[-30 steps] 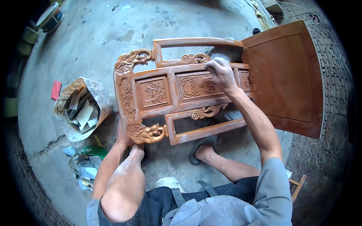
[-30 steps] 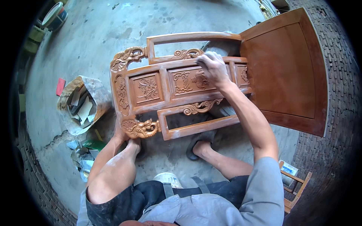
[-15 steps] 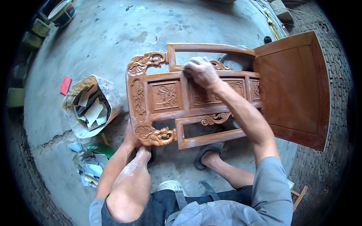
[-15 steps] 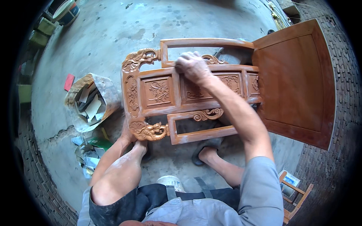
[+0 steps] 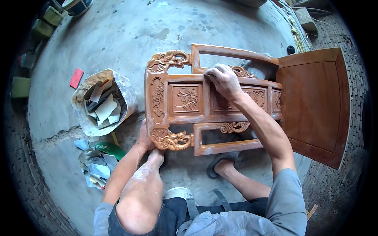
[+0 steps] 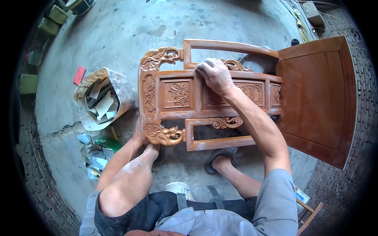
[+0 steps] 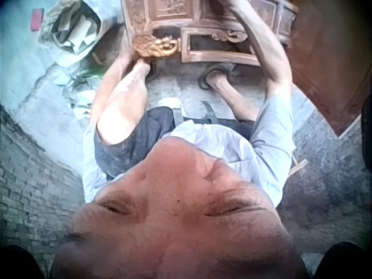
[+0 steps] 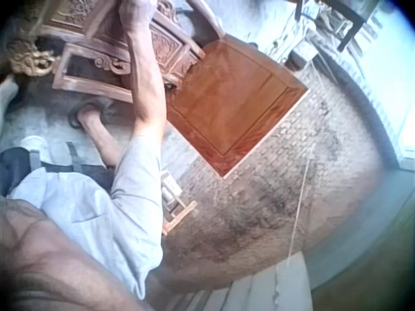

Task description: The person sits on the floor and sands a carved wooden chair backrest using sandpaper. They rub the sandpaper over the flat surfaces and into the intricate carved details, switching hands and adjusting their grip to reach different areas of the wood.

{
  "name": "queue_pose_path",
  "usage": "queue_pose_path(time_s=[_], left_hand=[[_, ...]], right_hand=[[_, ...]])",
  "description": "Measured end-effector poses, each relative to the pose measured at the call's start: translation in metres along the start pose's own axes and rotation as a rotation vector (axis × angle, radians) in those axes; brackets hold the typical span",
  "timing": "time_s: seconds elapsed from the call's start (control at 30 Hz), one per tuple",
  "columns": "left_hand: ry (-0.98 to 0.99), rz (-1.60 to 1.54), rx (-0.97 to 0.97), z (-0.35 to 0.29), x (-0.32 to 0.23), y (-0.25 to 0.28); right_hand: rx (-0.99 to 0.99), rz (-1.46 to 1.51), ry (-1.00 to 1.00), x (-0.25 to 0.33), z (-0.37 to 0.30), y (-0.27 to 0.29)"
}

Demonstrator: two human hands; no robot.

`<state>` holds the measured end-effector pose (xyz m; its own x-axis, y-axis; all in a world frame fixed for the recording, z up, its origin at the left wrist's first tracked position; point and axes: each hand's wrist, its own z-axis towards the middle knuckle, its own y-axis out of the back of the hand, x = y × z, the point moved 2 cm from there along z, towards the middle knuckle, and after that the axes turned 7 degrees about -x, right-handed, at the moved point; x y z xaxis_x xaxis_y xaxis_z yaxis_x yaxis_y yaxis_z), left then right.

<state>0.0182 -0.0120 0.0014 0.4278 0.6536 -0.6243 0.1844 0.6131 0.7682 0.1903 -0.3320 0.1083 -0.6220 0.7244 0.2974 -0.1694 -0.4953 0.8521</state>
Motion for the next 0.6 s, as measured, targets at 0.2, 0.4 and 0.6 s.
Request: queue_pose_path(time_s=[0.2,0.4,0.6], left_hand=[[0.106,-0.115,0.029,-0.006,0.004,-0.004],[0.010,0.036,0.077,-0.004,0.001,-0.001],[-0.007,-0.025,-0.002,-0.006,0.004,0.001]], right_hand=[[0.061,-0.031,0.187,0.023,0.001,-0.004],[0.098,-0.045,0.275,0.022,0.003,-0.011],[0.115,-0.036,0.272,0.077,0.034,-0.069]])
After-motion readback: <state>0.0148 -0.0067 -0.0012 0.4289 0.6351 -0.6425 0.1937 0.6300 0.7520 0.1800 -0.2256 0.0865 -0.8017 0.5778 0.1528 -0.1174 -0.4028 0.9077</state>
